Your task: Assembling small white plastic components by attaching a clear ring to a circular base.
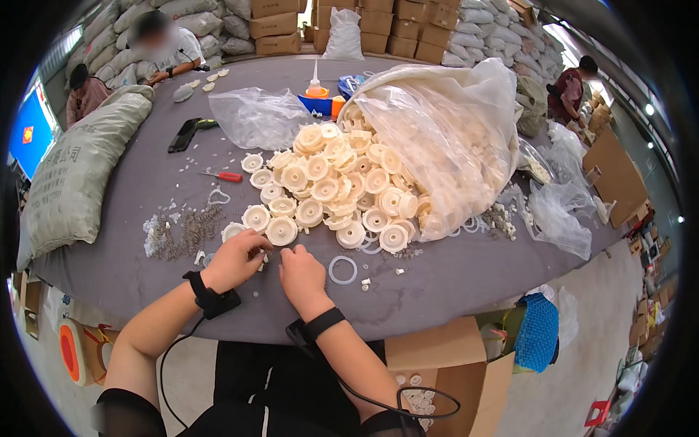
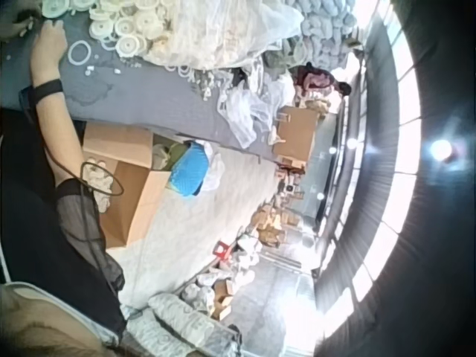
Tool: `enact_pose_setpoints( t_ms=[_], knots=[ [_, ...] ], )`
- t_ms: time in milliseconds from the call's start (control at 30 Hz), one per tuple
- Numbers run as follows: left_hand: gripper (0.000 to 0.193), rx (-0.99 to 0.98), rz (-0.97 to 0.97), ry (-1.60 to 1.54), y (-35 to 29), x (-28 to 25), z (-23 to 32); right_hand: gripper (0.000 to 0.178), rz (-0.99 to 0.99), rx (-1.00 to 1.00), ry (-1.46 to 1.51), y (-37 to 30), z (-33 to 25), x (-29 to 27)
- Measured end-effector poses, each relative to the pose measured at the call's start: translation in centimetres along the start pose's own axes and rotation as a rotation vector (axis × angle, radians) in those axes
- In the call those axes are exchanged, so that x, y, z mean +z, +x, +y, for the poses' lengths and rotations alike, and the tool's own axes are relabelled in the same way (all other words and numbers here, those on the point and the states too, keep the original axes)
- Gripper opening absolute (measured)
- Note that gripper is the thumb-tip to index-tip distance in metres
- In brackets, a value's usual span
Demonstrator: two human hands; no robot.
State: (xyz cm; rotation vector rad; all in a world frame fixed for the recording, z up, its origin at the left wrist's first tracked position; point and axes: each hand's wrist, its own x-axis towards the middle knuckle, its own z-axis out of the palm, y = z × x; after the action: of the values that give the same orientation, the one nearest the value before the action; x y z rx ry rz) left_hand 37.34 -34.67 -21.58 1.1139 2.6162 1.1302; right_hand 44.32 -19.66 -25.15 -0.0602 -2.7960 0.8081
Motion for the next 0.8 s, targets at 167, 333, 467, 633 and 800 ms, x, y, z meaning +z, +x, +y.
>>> enact_pose_setpoints(
  t_ms=[167,333,467,633,800],
  knots=[
    [0.018,-0.085,-0.050,-0.174,-1.1,-0.5,0.6,0.017,0.079,0.001,0.090,-0.2,0.5,-0.1],
    [0.023,-0.216,-0.185,-0.477,-1.4,0.4,1.2,0.009,0.104,0.305,1.353,-1.8,-0.2,-1.6],
    [0.025,-0.365,-0.206,-0.881,-1.7,0.7,2.7,0.009,0.274,0.286,1.167,-3.0,-1.0,-2.6],
    [0.021,-0.359,-0.196,-0.929,-1.9,0.6,3.6,0.009,0.309,0.272,1.099,-4.0,-0.7,-2.6],
    [0.017,-0.267,-0.219,-0.778,-2.0,0.9,3.7,0.009,0.382,0.263,1.110,-4.5,-1.0,-2.4]
  ],
)
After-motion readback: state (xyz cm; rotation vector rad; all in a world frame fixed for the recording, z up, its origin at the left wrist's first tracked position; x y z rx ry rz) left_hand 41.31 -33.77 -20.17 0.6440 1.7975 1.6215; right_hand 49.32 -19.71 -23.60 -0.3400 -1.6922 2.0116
